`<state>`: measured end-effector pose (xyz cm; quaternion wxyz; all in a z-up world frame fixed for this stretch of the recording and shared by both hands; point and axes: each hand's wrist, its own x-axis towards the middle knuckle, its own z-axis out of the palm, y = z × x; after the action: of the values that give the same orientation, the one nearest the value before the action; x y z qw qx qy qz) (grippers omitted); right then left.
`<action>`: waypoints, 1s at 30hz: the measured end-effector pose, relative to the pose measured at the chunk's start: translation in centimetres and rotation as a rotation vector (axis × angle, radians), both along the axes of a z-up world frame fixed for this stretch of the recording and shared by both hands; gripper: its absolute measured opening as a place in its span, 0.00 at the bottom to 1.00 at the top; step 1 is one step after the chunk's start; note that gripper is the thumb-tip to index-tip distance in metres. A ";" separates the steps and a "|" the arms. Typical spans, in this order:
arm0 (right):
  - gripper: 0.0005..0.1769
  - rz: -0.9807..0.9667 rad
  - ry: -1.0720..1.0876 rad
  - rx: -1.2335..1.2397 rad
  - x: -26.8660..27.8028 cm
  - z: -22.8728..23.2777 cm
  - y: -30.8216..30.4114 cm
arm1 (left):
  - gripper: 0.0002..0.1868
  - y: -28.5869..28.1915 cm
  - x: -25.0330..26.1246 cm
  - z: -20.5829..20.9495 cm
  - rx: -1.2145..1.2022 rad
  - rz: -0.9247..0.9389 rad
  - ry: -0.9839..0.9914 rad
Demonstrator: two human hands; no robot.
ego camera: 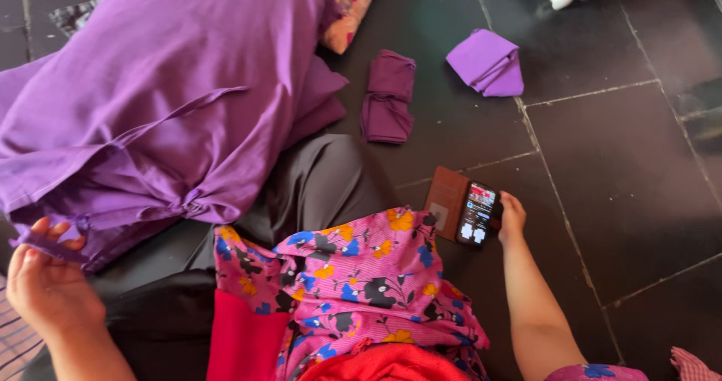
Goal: The person ties the fabric strings of purple pillowcases by hand and smooths the fabric.
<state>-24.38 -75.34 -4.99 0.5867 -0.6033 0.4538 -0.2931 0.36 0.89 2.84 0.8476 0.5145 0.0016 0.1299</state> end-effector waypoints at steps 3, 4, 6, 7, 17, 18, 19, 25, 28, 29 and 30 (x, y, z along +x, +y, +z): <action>0.15 0.044 0.162 -0.190 -0.6 -0.9 0.3 | 0.19 -0.4 -0.6 0.8 0.065 0.007 0.055; 0.15 0.044 0.166 -0.185 -1.1 -1.1 0.4 | 0.19 -0.5 -0.8 1.0 0.071 0.006 0.060; 0.18 0.091 0.249 -0.355 -1.4 -1.4 0.7 | 0.17 -1.0 -0.4 1.5 0.046 0.037 0.071; 0.18 0.090 0.249 -0.354 -1.5 -1.4 0.7 | 0.17 -1.1 -0.4 1.7 0.047 0.037 0.071; 0.18 0.098 0.142 -0.264 -1.4 -1.6 0.5 | 0.15 -1.5 -0.7 2.2 0.065 0.044 0.085; 0.17 0.091 0.134 -0.259 -1.4 -1.6 0.5 | 0.15 -1.4 -0.7 2.1 0.060 0.043 0.085; 0.17 0.092 0.134 -0.259 -1.4 -1.6 0.5 | 0.15 -1.2 -0.7 1.8 0.061 0.043 0.085; 0.14 -0.017 0.138 0.016 -1.3 -1.4 0.3 | 0.19 0.5 -0.4 -0.6 0.010 -0.014 0.027; 0.14 0.074 0.084 -0.239 -1.2 -1.5 0.3 | 0.23 0.1 -0.4 -0.1 0.017 -0.034 0.049; 0.14 0.050 0.086 -0.177 -1.2 -1.5 0.3 | 0.28 -0.3 -0.5 0.4 -0.002 -0.033 0.026; 0.14 0.027 0.088 -0.115 -1.1 -1.6 0.2 | 0.33 -0.7 -0.5 1.0 -0.022 -0.032 0.002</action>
<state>-25.49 -75.11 -6.55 0.5345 -0.6542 0.4534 -0.2842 -0.16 0.16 3.84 0.8551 0.5053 -0.0044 0.1159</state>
